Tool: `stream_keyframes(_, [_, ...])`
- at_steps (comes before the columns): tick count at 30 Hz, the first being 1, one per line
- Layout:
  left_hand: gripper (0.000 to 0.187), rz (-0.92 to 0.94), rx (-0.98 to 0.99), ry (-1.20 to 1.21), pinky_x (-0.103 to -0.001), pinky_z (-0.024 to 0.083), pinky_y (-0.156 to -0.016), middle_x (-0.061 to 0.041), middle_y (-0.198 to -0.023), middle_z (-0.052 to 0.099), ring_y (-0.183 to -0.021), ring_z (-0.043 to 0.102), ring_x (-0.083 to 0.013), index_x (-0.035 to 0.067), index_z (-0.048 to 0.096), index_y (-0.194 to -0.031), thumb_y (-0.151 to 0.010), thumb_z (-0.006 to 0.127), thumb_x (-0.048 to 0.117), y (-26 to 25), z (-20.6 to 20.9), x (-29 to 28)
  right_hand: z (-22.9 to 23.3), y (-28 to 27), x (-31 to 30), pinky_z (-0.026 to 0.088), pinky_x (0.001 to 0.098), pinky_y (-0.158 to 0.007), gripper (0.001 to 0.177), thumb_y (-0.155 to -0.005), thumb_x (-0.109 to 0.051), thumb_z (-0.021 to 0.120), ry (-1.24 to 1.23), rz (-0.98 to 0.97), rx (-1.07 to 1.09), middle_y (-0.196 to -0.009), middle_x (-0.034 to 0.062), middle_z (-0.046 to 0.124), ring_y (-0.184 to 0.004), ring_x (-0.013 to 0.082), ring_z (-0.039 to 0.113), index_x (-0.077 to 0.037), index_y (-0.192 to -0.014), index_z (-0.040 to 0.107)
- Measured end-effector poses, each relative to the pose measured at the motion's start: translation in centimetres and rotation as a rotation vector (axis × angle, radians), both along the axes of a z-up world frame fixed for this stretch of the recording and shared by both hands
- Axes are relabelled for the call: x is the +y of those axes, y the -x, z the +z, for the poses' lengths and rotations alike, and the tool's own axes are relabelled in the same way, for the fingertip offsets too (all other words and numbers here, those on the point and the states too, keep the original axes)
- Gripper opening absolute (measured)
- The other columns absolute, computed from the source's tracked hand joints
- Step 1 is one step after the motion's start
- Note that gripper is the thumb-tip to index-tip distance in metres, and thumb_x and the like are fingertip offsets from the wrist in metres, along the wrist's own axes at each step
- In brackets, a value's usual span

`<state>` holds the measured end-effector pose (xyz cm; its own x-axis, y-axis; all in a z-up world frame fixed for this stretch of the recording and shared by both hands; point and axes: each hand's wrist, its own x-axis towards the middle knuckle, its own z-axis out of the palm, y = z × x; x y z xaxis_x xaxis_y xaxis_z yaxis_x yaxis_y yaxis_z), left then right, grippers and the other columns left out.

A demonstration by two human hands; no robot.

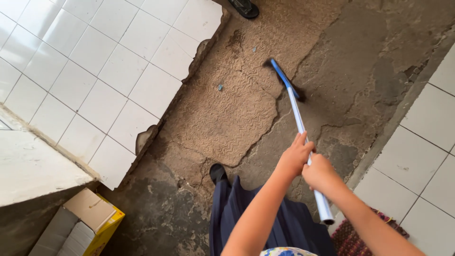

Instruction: The person is using a floor wiper/squeegee to push dirt or water across a concrete hallway floor.

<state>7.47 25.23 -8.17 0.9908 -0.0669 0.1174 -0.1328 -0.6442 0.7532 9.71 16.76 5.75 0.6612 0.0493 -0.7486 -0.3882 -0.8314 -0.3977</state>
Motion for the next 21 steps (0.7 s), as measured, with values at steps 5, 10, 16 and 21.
stream_keyframes(5, [0.036, 0.026, 0.073, 0.009, -0.048, 0.051, -0.103, -0.030, -0.144, 0.051, -0.140, 0.047, -0.0486, 0.008, 0.064, -0.102, -0.070, 0.079, 0.012, 0.2, 8.8, 7.4, 0.0, -2.0, 2.3, 0.045, 0.0346, -0.037, 0.018, -0.095, -0.011, 0.062, -0.238, -0.118, 0.204, -0.063, 0.0093, 0.058, -0.043, 0.0180, 0.054, 0.003, -0.105, 0.065])
stream_keyframes(10, [0.043, 0.156, 0.259, -0.066, -0.054, 0.043, -0.109, -0.039, -0.131, 0.049, -0.134, 0.042, -0.0597, -0.005, 0.060, -0.104, -0.072, 0.081, 0.014, 5.2, 6.8, 17.7, -3.7, -1.2, 12.1, 0.032, 0.0259, -0.032, 0.007, -0.092, -0.010, 0.066, -0.452, -0.225, 0.660, -0.060, 0.0020, 0.049, -0.040, 0.0082, 0.041, -0.003, -0.092, 0.064])
stream_keyframes(16, [0.037, 0.076, 0.412, -0.179, -0.068, 0.028, -0.113, -0.025, -0.096, 0.061, -0.106, 0.053, -0.0532, -0.006, 0.064, -0.088, -0.065, 0.084, 0.016, 5.0, -4.1, 27.4, -10.3, -2.1, 22.8, 0.038, 0.0261, -0.035, 0.009, -0.091, -0.006, 0.067, -0.437, -0.055, 0.663, -0.062, 0.0052, 0.056, -0.043, 0.0106, 0.049, 0.003, -0.091, 0.065])
stream_keyframes(21, [0.022, -0.271, 0.211, -0.449, -0.063, 0.037, -0.103, -0.019, -0.098, 0.064, -0.100, 0.056, -0.0462, 0.008, 0.075, -0.085, -0.074, 0.078, 0.026, -5.2, -8.9, 22.8, -12.7, -7.9, 18.7, 0.029, 0.0258, -0.034, 0.009, -0.093, -0.007, 0.065, -0.373, -0.438, 0.571, -0.059, 0.0038, 0.051, -0.042, 0.0088, 0.040, 0.002, -0.093, 0.066])
